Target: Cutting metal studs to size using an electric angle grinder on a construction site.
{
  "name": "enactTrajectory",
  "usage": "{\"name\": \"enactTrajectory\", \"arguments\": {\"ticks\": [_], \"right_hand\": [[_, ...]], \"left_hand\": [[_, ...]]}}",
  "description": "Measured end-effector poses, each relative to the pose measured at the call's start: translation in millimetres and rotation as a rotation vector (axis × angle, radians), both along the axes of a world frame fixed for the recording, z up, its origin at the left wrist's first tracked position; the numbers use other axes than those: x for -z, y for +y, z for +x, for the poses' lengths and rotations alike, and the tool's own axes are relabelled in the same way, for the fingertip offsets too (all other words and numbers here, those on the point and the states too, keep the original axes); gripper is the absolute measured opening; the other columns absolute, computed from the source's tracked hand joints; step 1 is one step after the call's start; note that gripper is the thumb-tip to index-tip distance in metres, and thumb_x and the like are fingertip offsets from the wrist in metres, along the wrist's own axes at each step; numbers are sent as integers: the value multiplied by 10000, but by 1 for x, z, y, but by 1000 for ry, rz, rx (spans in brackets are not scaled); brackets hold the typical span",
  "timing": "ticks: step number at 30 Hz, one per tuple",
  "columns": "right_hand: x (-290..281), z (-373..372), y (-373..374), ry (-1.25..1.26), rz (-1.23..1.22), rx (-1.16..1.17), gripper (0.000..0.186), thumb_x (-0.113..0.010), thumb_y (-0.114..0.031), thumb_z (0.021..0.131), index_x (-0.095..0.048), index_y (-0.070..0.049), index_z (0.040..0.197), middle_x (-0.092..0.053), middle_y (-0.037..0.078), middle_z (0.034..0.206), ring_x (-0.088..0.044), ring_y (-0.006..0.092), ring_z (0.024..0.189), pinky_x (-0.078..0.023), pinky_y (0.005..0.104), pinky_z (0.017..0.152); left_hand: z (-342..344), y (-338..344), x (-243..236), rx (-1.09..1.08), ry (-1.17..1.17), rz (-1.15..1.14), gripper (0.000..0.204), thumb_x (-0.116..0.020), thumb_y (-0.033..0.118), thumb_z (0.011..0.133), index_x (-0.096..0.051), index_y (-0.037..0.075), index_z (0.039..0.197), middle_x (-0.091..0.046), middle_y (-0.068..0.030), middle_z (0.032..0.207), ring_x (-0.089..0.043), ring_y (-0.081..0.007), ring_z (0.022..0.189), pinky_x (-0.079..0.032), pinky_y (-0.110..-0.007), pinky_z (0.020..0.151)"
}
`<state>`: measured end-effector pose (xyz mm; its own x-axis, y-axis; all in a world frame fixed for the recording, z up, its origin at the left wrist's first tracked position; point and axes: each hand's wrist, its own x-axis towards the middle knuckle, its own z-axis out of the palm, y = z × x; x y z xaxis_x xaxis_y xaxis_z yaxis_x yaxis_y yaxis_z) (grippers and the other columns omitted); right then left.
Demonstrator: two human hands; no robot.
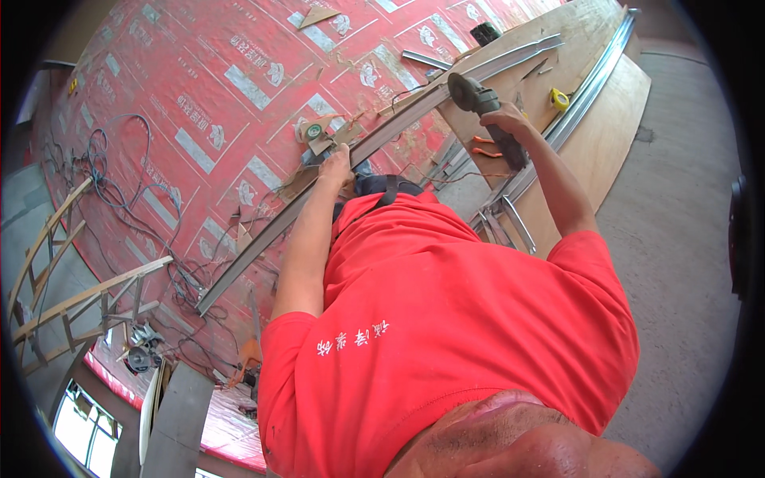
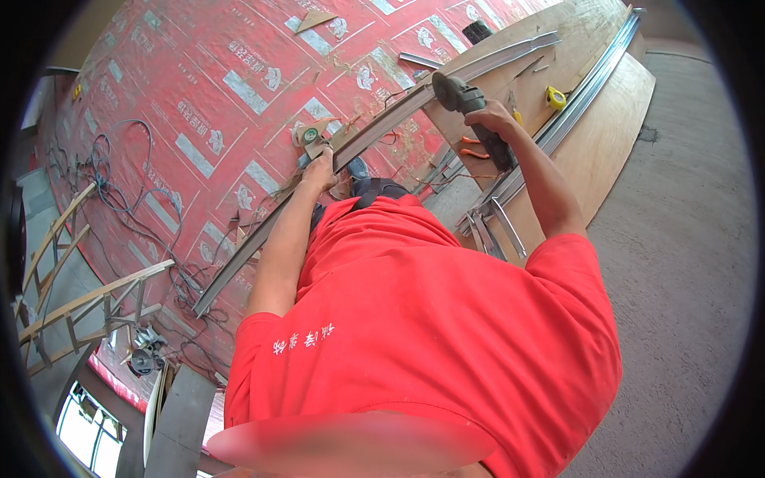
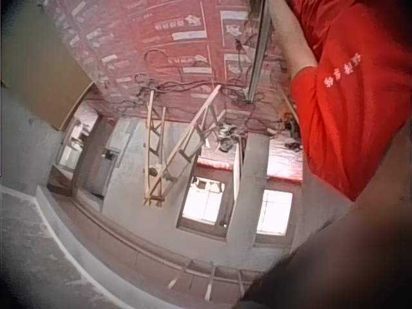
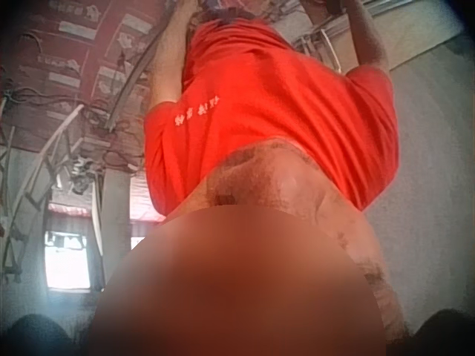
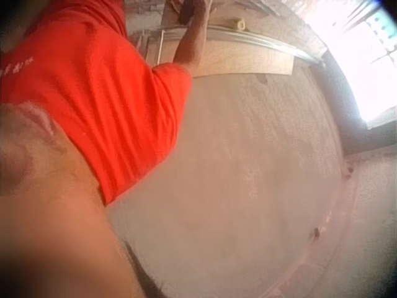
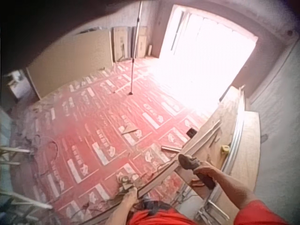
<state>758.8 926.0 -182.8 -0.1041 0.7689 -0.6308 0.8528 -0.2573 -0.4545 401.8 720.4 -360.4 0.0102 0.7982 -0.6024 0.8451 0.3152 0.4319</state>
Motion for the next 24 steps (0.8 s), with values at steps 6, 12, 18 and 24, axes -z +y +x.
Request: {"name": "enactTrajectory", "arguments": {"ticks": [6,12,18,24], "right_hand": [[-6,-11,6,669,-286,720,305,-746,-252,710,-614,-37,881,-607,84,708,-618,220,572,-537,355,559],[-1,-107,-7,988,-360,1049,246,-717,-191,730,-564,-39,848,-598,108,689,-608,274,566,-557,454,605],[41,-163,-43,1419,-140,936,159,-680,-198,820,-627,-55,865,-645,105,787,-651,265,680,-554,475,675],[56,-192,-46,1477,-221,945,148,-554,-165,902,-572,-61,799,-539,44,661,-538,139,555,-452,290,499]], "left_hand": [[-21,22,-72,-145,-169,324,516,-669,194,752,-411,-12,1149,-554,-306,1083,-552,-458,1039,-463,-509,874],[7,51,-209,-99,-356,523,696,-791,455,713,-443,4,1113,-640,-252,868,-648,-422,842,-516,-475,725],[19,37,-232,18,-416,626,655,-827,292,694,-407,14,1112,-624,-246,867,-633,-438,829,-502,-491,691],[0,28,-229,141,-292,717,630,-827,249,694,-397,27,1098,-635,-240,827,-649,-430,779,-518,-480,627]]}}
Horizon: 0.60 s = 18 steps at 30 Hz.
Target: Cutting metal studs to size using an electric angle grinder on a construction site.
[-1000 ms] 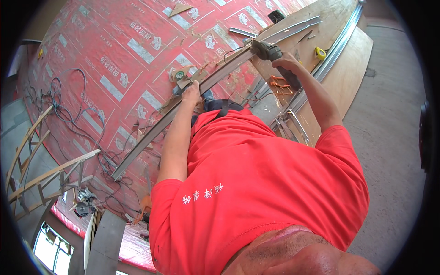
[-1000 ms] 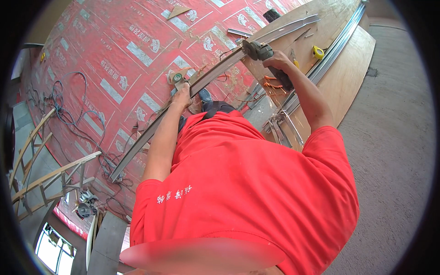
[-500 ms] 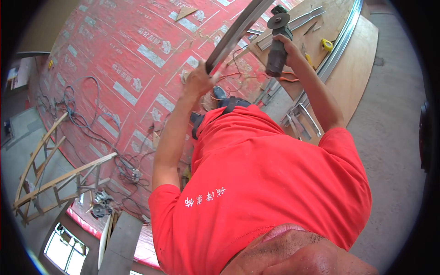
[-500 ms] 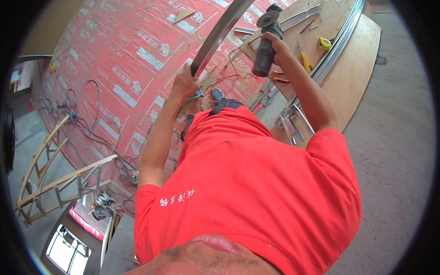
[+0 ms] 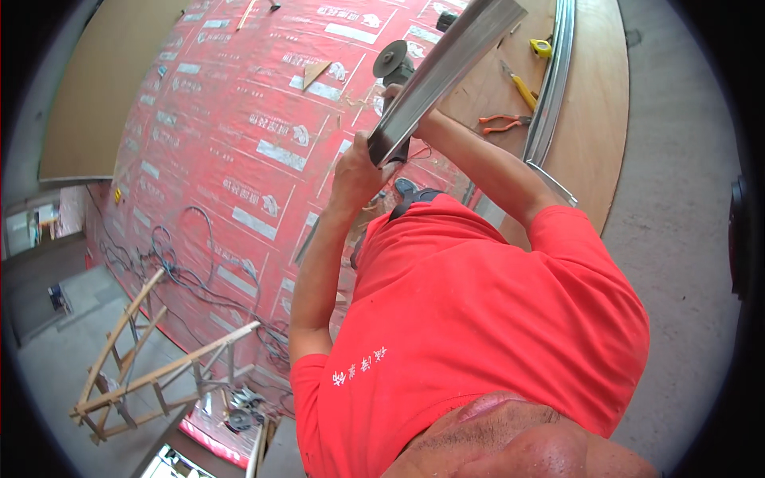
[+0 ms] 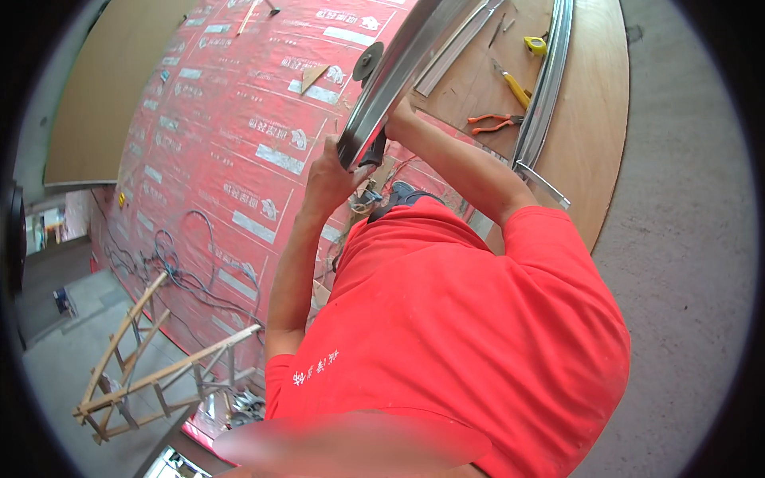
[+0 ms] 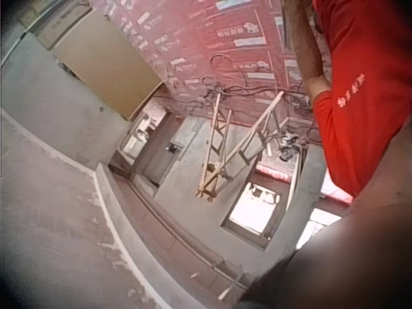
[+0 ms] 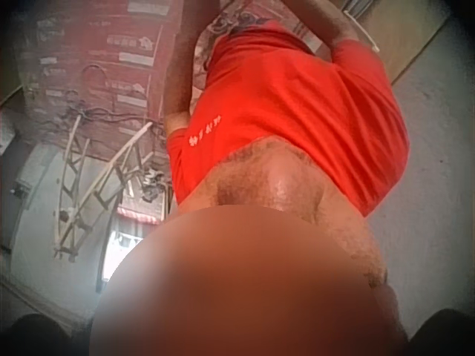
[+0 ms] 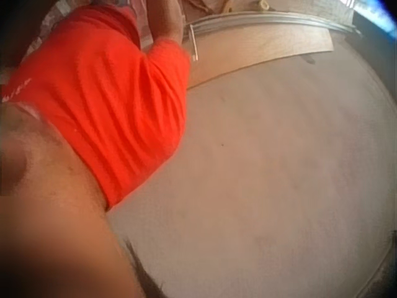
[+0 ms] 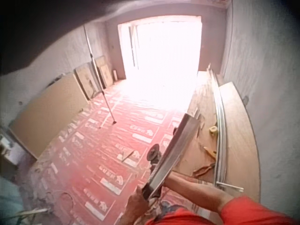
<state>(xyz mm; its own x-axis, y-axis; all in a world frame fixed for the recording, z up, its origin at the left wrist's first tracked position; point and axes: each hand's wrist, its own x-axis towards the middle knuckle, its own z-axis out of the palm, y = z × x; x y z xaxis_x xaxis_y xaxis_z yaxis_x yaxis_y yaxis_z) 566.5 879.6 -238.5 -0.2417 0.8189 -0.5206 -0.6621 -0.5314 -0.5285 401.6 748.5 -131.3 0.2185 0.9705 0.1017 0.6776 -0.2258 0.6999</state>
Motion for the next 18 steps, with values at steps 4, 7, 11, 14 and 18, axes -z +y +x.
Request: {"name": "enactTrajectory", "arguments": {"ticks": [4,7,11,14,18], "right_hand": [[-15,5,-13,-393,200,-274,261,-536,-215,898,-603,-25,1064,-570,85,824,-604,189,729,-503,307,643],[12,0,3,-549,355,-214,191,-645,-259,788,-568,-89,744,-546,45,591,-503,171,436,-433,300,434],[-38,4,-28,34,-40,150,130,-618,-198,834,-588,-76,868,-585,70,715,-582,201,591,-520,348,597],[-26,56,-10,107,-133,58,241,-715,-209,729,-574,-67,864,-600,86,731,-625,268,627,-571,452,696],[-6,114,4,93,0,120,327,-717,-159,724,-547,-47,979,-603,104,799,-649,291,721,-568,501,759]], "left_hand": [[5,-5,-2,51,81,64,578,-772,249,710,-414,18,1101,-628,-246,789,-643,-438,749,-515,-491,621],[7,-4,-9,75,125,25,521,-764,299,742,-439,8,1026,-622,-250,819,-634,-436,757,-509,-501,629],[-13,-6,-11,49,41,4,557,-776,318,761,-424,19,1073,-629,-244,829,-642,-429,746,-509,-483,612],[-27,-3,-26,-71,-96,-5,516,-766,287,781,-421,23,1061,-618,-232,830,-648,-411,721,-504,-442,593],[-79,-12,-23,-283,-109,-8,412,-732,176,810,-458,-4,1059,-628,-169,861,-662,-295,765,-523,-373,600]]}}
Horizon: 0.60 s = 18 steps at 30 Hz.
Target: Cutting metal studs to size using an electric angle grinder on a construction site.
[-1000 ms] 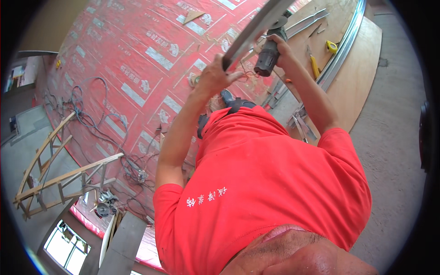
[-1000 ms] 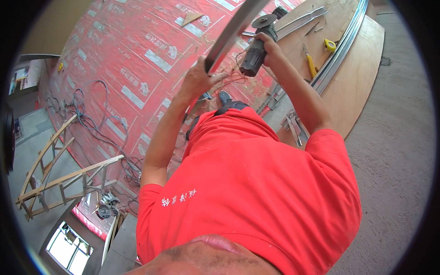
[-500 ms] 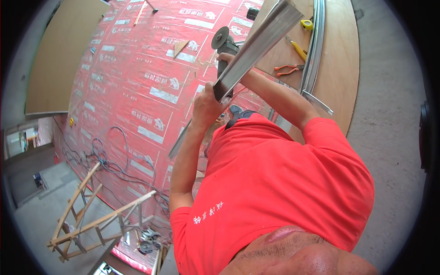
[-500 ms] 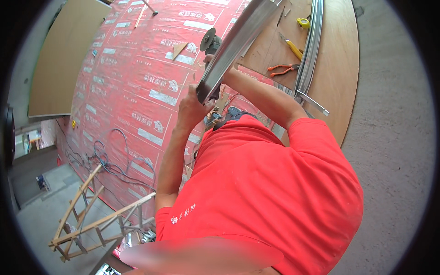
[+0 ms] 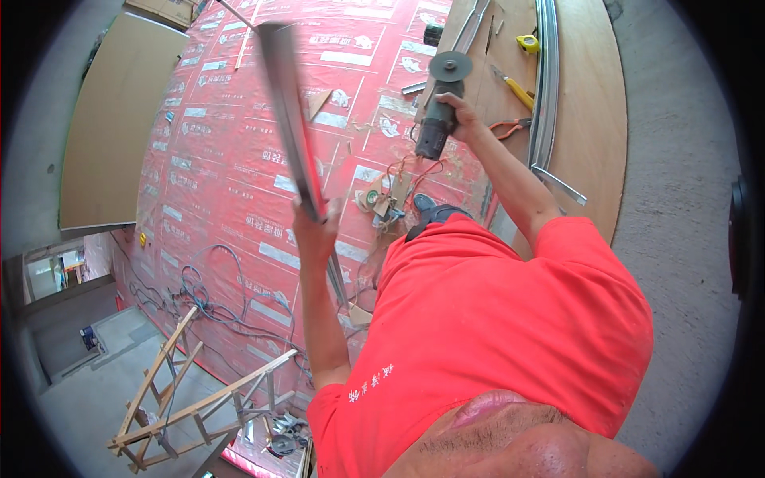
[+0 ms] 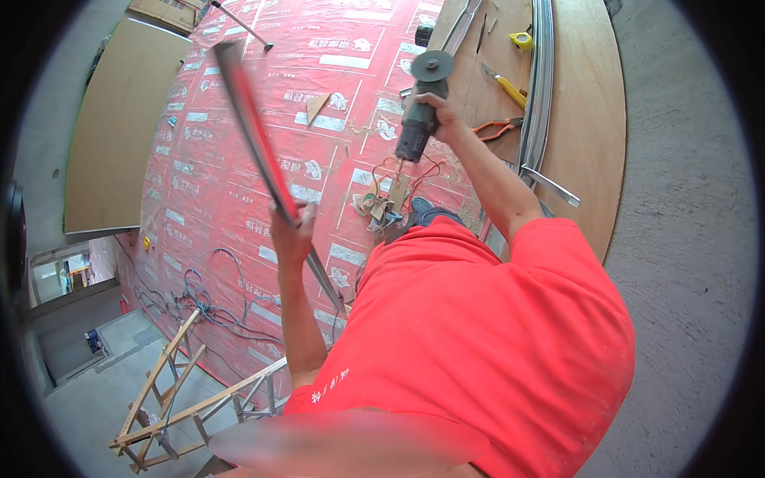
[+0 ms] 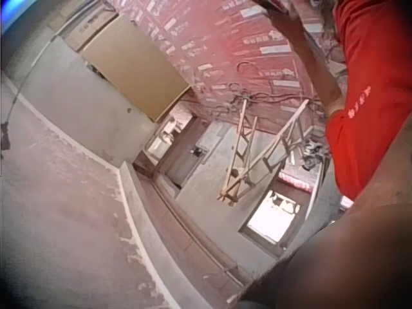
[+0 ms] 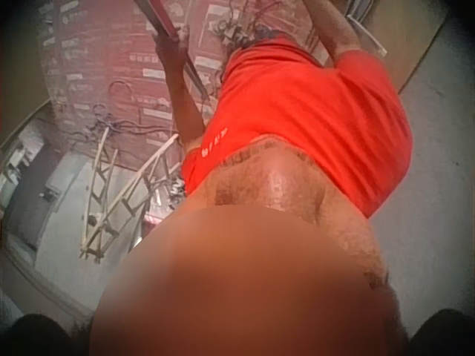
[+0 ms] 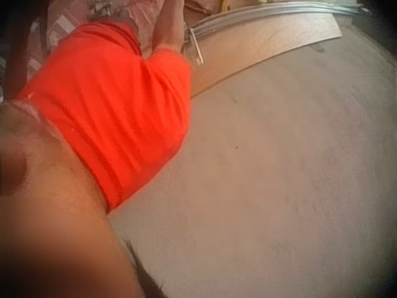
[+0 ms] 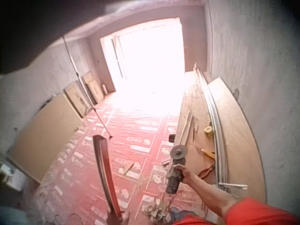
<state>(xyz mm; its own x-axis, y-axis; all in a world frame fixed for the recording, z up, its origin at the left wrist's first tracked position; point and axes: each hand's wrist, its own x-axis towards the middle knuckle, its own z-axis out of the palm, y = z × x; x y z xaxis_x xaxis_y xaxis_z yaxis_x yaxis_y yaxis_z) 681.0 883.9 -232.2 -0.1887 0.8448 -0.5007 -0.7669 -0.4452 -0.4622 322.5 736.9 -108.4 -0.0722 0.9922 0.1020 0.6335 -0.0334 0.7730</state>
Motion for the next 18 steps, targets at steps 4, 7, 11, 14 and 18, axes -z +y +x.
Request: {"name": "enactTrajectory", "arguments": {"ticks": [4,7,11,14,18], "right_hand": [[41,59,19,-162,-176,32,317,-703,-145,718,-553,-74,989,-613,93,799,-651,280,663,-576,472,704],[45,62,29,-396,-240,200,341,-760,-138,691,-570,-56,962,-611,88,726,-636,261,563,-573,432,558],[35,66,43,-664,-311,349,378,-803,-132,658,-579,13,926,-632,113,694,-633,255,511,-560,402,484],[80,111,64,-813,-374,407,531,-818,-204,588,-583,70,977,-657,138,785,-653,258,547,-571,391,522],[80,122,69,-1420,-424,184,722,-819,-374,525,-626,94,1040,-685,201,907,-685,282,844,-549,374,795]], "left_hand": [[-47,-23,23,-200,-163,-69,335,-703,132,840,-454,-2,1019,-592,-50,825,-550,-115,690,-471,-261,631],[-73,-46,40,-328,-175,-126,302,-684,130,852,-447,-1,986,-560,-53,831,-534,-130,729,-458,-278,664],[-89,-84,57,-528,-159,-246,325,-690,166,853,-450,5,1002,-533,-64,837,-523,-174,771,-452,-328,752],[-79,-86,52,-549,-145,-240,296,-684,177,854,-444,28,940,-498,-39,788,-491,-149,710,-429,-312,683],[-73,-96,51,-602,-62,-207,272,-680,174,845,-445,45,893,-476,-21,760,-467,-136,672,-421,-311,633]]}}
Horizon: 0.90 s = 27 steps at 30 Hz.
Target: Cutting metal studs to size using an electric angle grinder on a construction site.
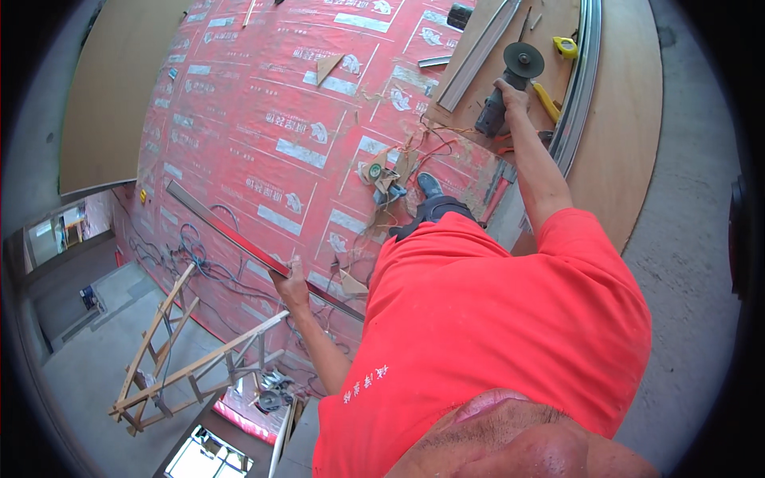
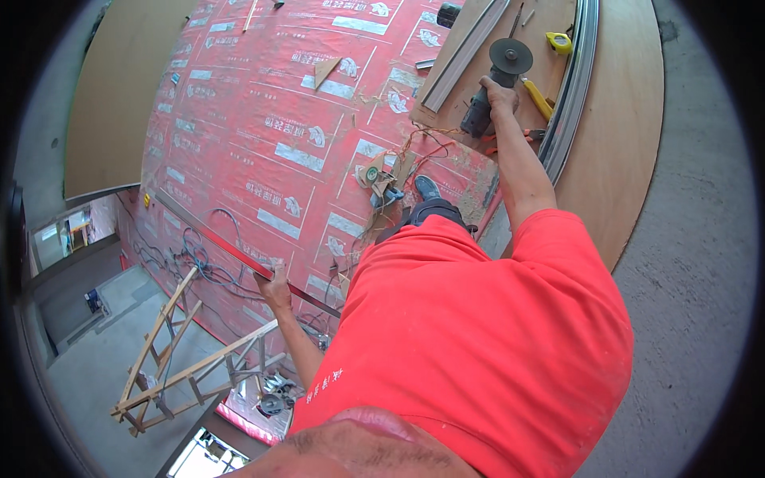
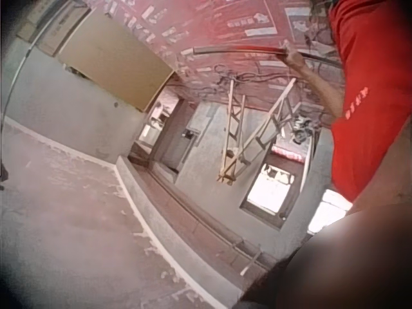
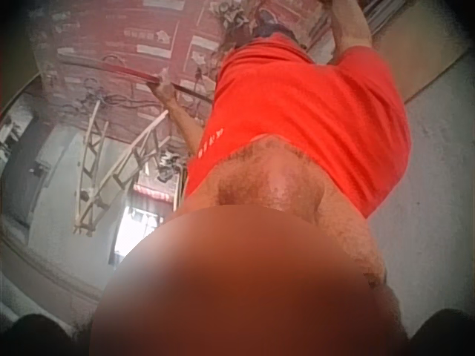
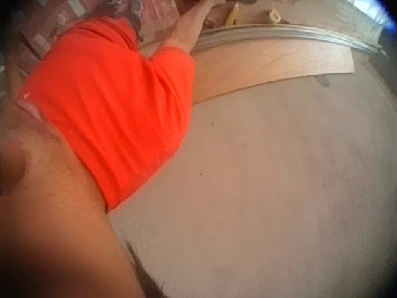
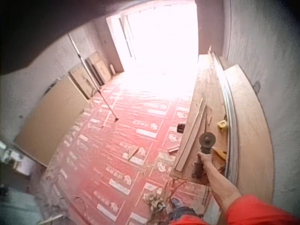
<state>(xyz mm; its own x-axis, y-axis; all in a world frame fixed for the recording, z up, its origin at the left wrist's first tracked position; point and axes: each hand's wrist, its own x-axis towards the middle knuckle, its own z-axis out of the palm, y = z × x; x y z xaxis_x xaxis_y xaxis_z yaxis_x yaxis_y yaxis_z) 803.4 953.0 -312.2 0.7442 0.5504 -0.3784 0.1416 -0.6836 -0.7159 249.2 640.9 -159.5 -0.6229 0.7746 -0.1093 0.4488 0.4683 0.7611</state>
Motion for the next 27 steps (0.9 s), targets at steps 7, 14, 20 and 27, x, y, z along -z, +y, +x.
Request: {"name": "enactTrajectory", "arguments": {"ticks": [7,14,20,27], "right_hand": [[14,2,7,-308,-132,55,748,-785,-468,534,-664,86,1022,-668,235,1050,-659,292,985,-501,363,880],[-6,-9,4,-361,-263,21,861,-717,-594,585,-636,92,1099,-596,270,1193,-571,353,1139,-436,378,993],[-9,-21,3,-366,-281,66,809,-716,-555,660,-594,57,1176,-570,256,1226,-525,361,1181,-413,413,1011],[-30,-93,-28,-714,393,-409,654,-670,-476,763,-565,9,1189,-587,230,1112,-530,367,1103,-413,450,964]], "left_hand": [[4,-4,1,-44,-56,-83,355,-679,179,847,-444,-17,1028,-543,-91,846,-525,-199,785,-446,-345,780],[12,-14,-2,-91,33,-95,323,-682,167,845,-429,11,970,-519,-67,823,-513,-175,744,-452,-339,725],[1,-47,16,-190,-105,-55,364,-699,186,828,-434,-5,990,-532,-88,861,-522,-205,782,-449,-358,751],[8,-76,16,-216,109,-144,460,-712,213,810,-456,-44,1093,-561,-121,904,-560,-242,821,-455,-379,780]]}}
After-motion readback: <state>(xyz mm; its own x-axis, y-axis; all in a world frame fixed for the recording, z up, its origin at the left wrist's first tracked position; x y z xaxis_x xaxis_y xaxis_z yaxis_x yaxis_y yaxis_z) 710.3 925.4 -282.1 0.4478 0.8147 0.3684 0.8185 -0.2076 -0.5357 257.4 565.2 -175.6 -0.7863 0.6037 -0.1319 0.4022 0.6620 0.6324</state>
